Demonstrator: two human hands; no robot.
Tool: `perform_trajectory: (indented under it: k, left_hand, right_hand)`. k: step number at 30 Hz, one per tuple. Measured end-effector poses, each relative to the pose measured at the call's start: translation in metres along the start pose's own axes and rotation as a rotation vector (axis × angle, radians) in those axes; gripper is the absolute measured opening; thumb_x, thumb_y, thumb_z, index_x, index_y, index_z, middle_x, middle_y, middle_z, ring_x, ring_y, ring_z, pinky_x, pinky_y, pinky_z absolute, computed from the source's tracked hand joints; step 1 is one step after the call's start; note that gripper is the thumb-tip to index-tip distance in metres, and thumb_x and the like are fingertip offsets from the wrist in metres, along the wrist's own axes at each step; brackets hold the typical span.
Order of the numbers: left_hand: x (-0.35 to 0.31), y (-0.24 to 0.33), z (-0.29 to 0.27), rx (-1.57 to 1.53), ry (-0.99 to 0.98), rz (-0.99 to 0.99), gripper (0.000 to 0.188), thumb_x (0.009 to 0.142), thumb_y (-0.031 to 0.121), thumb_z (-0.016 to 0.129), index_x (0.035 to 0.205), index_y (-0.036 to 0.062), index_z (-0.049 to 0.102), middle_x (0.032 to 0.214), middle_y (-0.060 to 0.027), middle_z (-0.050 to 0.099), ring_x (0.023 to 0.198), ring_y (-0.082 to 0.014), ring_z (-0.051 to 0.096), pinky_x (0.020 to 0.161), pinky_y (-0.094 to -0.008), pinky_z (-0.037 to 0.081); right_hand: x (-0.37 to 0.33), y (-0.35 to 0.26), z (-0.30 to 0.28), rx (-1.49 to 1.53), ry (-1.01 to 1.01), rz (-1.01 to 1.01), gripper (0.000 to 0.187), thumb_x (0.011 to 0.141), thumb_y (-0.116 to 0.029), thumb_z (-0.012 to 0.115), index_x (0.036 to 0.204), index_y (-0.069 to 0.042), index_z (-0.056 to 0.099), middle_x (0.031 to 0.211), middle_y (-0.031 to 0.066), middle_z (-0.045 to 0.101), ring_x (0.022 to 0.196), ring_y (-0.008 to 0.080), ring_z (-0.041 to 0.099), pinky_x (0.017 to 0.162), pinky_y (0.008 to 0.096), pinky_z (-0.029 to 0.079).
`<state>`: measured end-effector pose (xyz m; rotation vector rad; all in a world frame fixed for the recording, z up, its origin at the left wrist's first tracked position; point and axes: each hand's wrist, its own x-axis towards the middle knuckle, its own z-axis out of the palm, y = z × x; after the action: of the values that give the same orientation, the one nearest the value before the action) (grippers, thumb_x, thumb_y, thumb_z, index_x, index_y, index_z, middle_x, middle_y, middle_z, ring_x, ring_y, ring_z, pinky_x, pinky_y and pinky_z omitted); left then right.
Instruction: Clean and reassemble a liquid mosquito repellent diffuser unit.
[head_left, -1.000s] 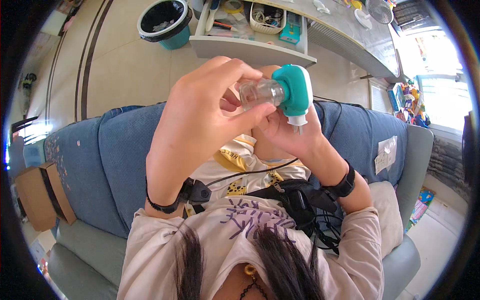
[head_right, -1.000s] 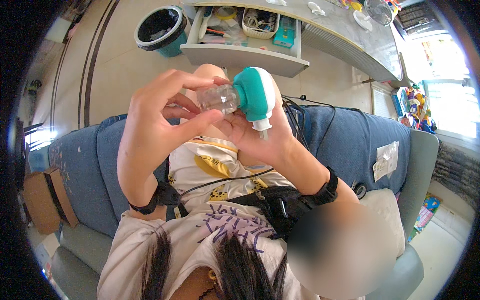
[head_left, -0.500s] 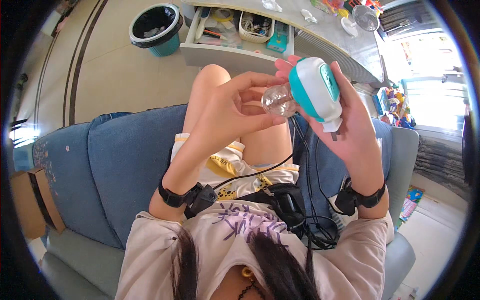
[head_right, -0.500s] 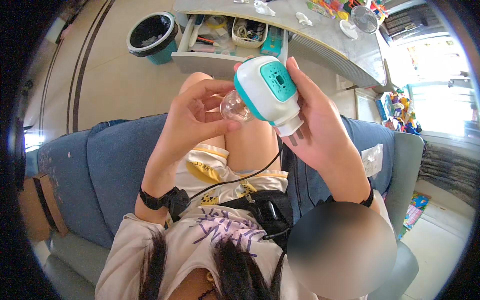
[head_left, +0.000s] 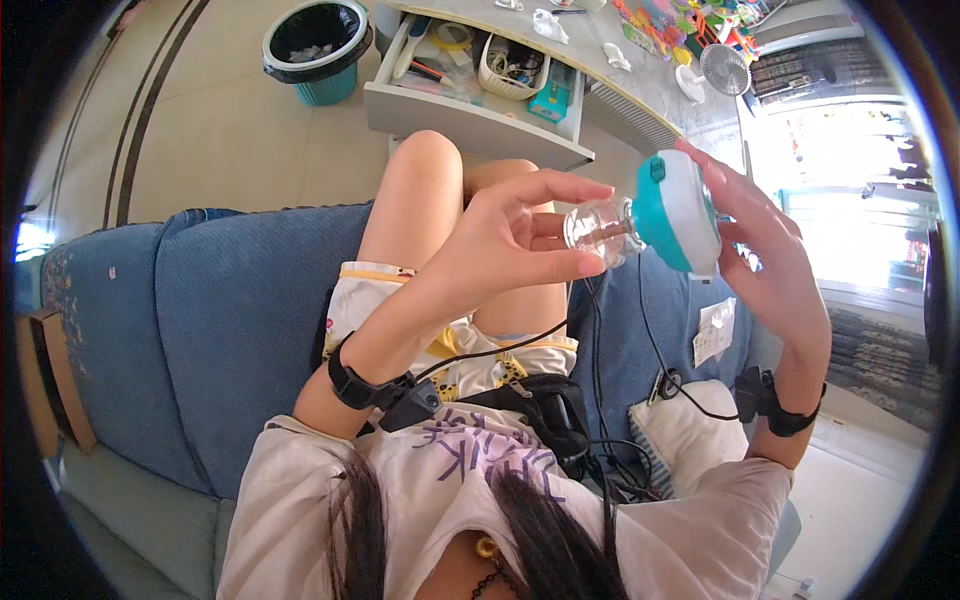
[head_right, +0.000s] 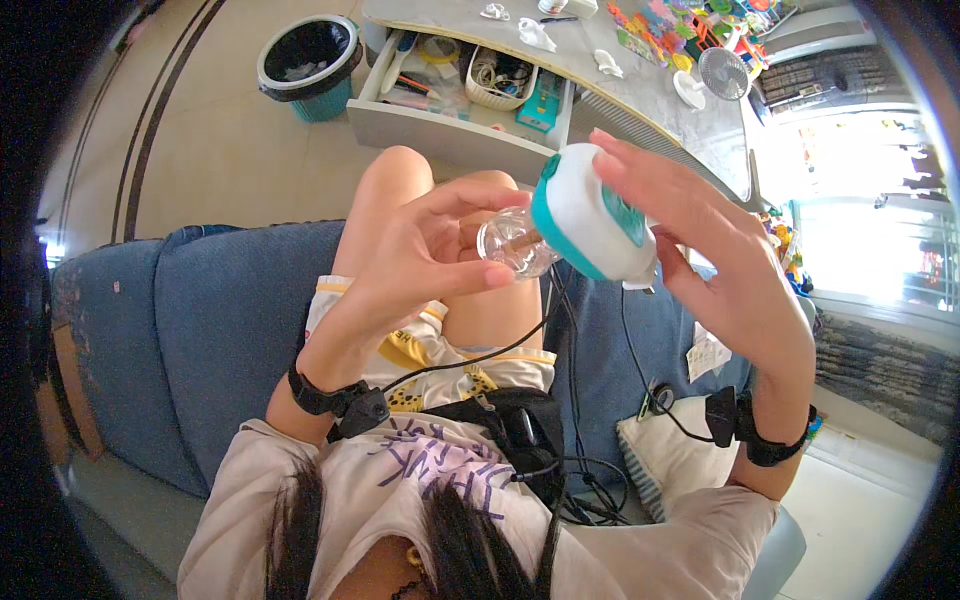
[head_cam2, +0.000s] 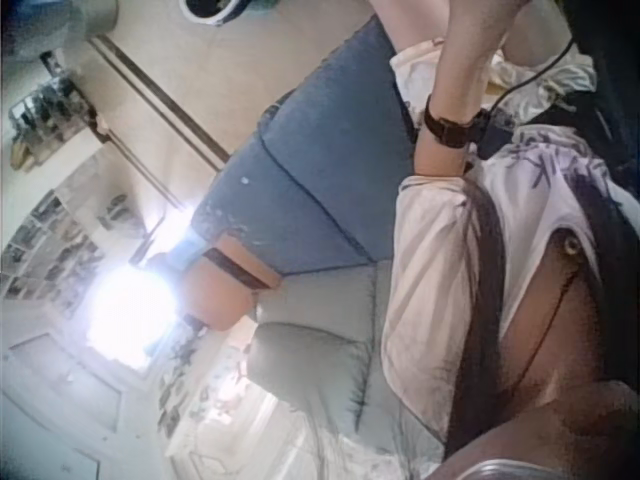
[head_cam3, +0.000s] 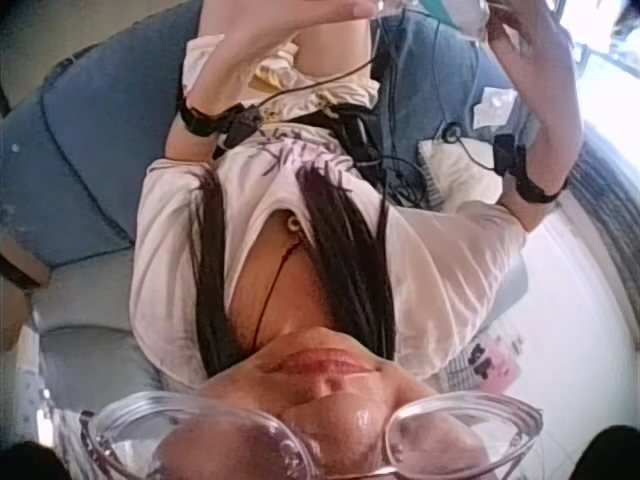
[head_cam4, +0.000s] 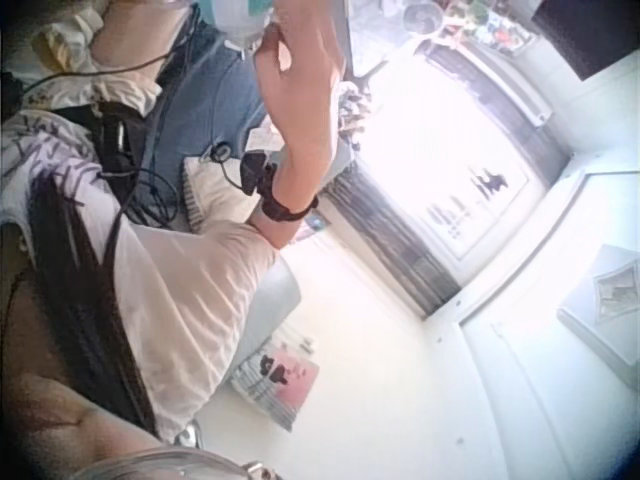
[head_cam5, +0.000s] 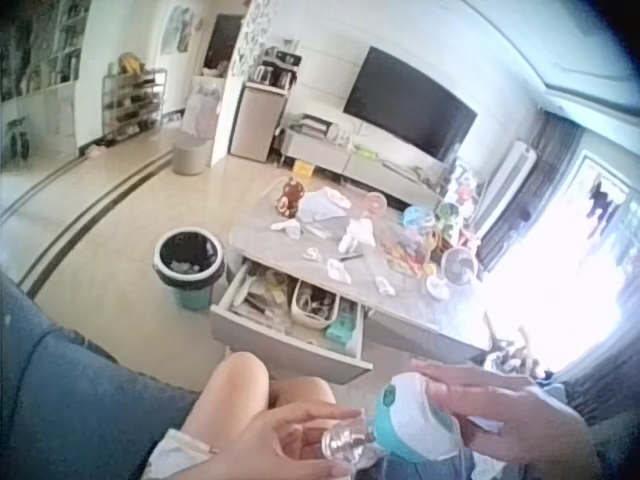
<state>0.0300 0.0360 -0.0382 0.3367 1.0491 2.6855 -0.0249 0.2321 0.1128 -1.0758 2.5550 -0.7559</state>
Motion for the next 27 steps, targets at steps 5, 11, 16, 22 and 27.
perform_trajectory:
  k: [5,11,16,22,27]
  left_hand:
    - [-0.001,-0.003,0.001,-0.027,-0.038,0.02,0.053,0.071,-0.006,0.07,0.119,-0.0012,0.049,0.119,-0.0114,0.053,0.108,-0.0218,0.054,0.094,-0.0342,0.045]
    - [-0.002,-0.009,0.003,-0.018,-0.067,0.032,0.054,0.071,-0.007,0.07,0.12,-0.0019,0.048,0.118,-0.0118,0.053,0.108,-0.0215,0.054,0.094,-0.0338,0.046]
    - [-0.003,-0.006,0.001,-0.044,-0.066,0.014,0.054,0.071,-0.007,0.069,0.12,-0.0024,0.048,0.119,-0.0123,0.053,0.109,-0.0218,0.054,0.094,-0.0345,0.045]
    - [-0.002,-0.003,-0.003,-0.048,-0.007,0.029,0.054,0.07,-0.006,0.07,0.119,-0.0027,0.048,0.12,-0.013,0.053,0.109,-0.0224,0.053,0.095,-0.0355,0.045]
    - [-0.002,0.002,-0.004,-0.028,-0.059,0.005,0.054,0.071,-0.004,0.07,0.121,-0.002,0.049,0.121,-0.0123,0.052,0.11,-0.0221,0.053,0.094,-0.0347,0.045]
  right_hand:
    - [0.006,-0.019,-0.019,-0.426,-0.117,-0.205,0.06,0.062,0.011,0.063,0.118,-0.009,0.057,0.117,0.0105,0.057,0.098,0.0269,0.058,0.079,0.0324,0.049]
    - [0.008,-0.025,-0.024,-0.564,-0.194,-0.119,0.054,0.06,-0.009,0.076,0.111,-0.008,0.06,0.11,0.0115,0.06,0.092,0.0251,0.06,0.079,0.0374,0.049]
    - [0.007,-0.018,-0.017,-0.185,-0.026,-0.097,0.05,0.061,-0.027,0.078,0.104,-0.006,0.063,0.103,0.0089,0.062,0.088,0.0169,0.06,0.065,0.0292,0.05]
    - [-0.002,-0.007,-0.027,-0.416,-0.174,0.046,0.055,0.057,-0.018,0.08,0.107,-0.006,0.062,0.118,0.009,0.057,0.097,0.0189,0.058,0.072,0.0299,0.051]
    - [0.012,-0.024,-0.021,-0.186,0.053,-0.122,0.063,0.053,-0.01,0.078,0.113,-0.008,0.058,0.127,0.0114,0.051,0.113,0.0284,0.051,0.09,0.0367,0.044]
